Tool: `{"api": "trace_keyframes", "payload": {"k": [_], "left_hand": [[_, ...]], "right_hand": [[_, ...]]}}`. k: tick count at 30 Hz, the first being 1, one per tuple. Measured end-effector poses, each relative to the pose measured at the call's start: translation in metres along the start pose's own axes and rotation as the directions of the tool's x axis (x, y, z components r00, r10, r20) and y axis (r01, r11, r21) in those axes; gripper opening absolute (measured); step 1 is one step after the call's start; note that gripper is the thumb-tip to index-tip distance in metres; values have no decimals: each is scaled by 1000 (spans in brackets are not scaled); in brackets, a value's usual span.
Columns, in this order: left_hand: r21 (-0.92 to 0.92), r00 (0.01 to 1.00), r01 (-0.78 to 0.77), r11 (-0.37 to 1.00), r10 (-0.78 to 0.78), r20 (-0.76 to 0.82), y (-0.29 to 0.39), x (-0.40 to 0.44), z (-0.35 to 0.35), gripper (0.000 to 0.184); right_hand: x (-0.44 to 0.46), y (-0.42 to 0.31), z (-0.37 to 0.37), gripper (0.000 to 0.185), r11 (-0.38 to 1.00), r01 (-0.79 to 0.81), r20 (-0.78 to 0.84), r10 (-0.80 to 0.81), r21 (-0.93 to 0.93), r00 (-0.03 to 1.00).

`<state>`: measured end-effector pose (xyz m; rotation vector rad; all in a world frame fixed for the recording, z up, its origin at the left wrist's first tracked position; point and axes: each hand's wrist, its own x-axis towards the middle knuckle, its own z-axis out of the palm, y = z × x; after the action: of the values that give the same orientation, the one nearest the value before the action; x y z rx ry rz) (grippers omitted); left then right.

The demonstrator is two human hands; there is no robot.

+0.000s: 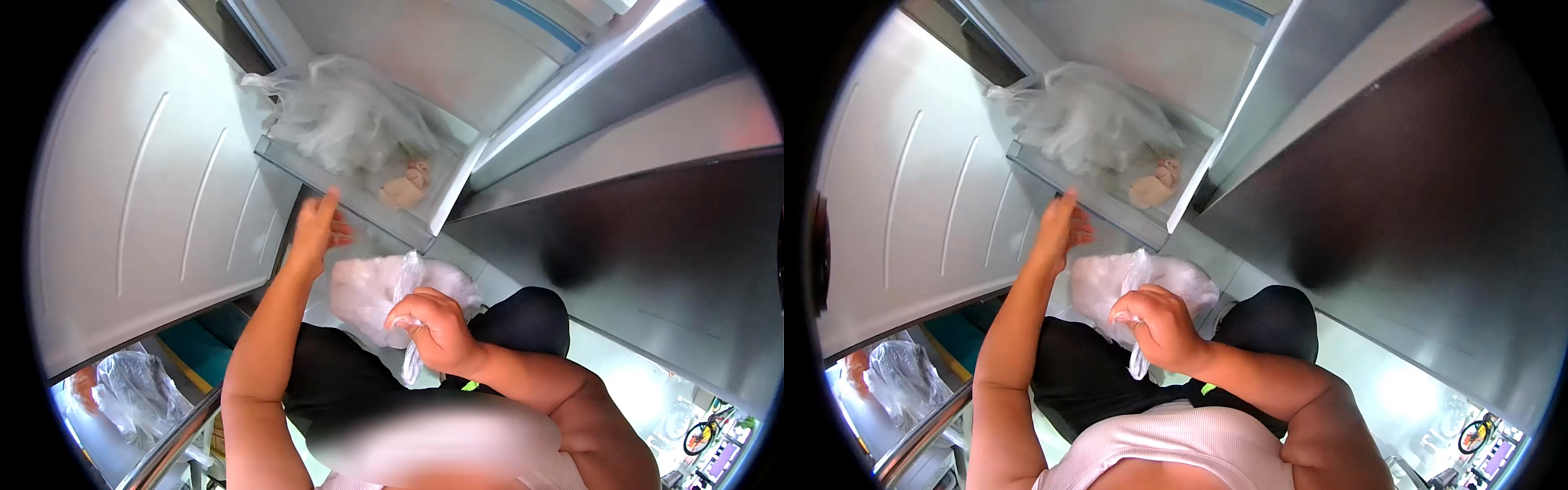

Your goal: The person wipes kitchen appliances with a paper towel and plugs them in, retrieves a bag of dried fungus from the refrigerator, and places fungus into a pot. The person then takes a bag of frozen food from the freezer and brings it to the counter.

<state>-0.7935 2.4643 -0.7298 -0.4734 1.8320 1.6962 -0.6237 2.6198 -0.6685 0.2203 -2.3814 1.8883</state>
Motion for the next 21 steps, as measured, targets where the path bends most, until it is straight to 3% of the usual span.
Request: {"api": "trace_keyframes", "payload": {"k": [1, 2, 3, 4, 5, 7, 8, 10, 11, 13, 14, 17, 19, 20, 21], "left_hand": [[207, 959, -253, 945, 272, -73, 1, 2, -1, 46], [416, 842, -458, 786, 534, -83, 3, 6, -5, 42], [602, 662, -587, 541, 749, -28, 6, 10, -7, 39], [697, 481, -672, 250, 863, 154, 19, 13, -4, 41], [720, 286, -691, -64, 891, 354, 36, 16, -1, 44], [701, 258, -609, -371, 743, 618, 75, 16, 23, 50], [747, 236, -491, -449, 757, 610, 80, 25, 36, 54], [826, 437, -309, -471, 702, 563, 93, 49, 47, 56], [865, 635, -245, -438, 602, 485, 100, 62, 48, 54], [891, 812, -188, -414, 445, 378, 104, 98, 40, 47], [890, 825, -203, -409, 418, 381, 96, 120, 31, 43], [937, 883, -264, -229, 334, 330, 75, 159, 28, 53], [774, 705, -633, -17, 399, 586, 63, 142, 50, 40], [714, 751, -661, 230, 203, 629, 76, 106, 73, 35], [547, 678, -720, 427, 264, 686, 57, 101, 87, 29]], "right_hand": [[0, 2, -1, 12, 1000, 0, -7, 0, -6, 1000], [-1, 5, -2, 13, 1000, -8, -22, 8, 6, 1000], [-2, 7, -2, 13, 1000, -16, -37, 16, 20, 999], [-3, 9, -2, 14, 999, -23, -54, 25, 35, 998], [-3, 12, -1, 15, 998, -33, -64, 36, 48, 997], [-5, 15, 1, 16, 996, -56, -71, 61, 70, 996], [-6, 17, 2, 15, 995, -66, -70, 71, 73, 995], [-7, 21, 4, 14, 994, -84, -61, 88, 76, 994], [-7, 19, 5, 14, 992, -105, -66, 110, 74, 992], [-6, 15, 5, 12, 987, -147, -79, 153, 70, 985], [-5, 13, 6, 11, 984, -170, -76, 174, 59, 982], [-6, 11, 6, 10, 981, -193, -79, 195, 35, 978], [-10, 18, 9, 12, 987, -158, -74, 161, 37, 984], [-10, 20, 10, 12, 984, -176, -61, 177, 31, 982], [-9, 22, 11, 12, 981, -192, -42, 193, 23, 980]]}}
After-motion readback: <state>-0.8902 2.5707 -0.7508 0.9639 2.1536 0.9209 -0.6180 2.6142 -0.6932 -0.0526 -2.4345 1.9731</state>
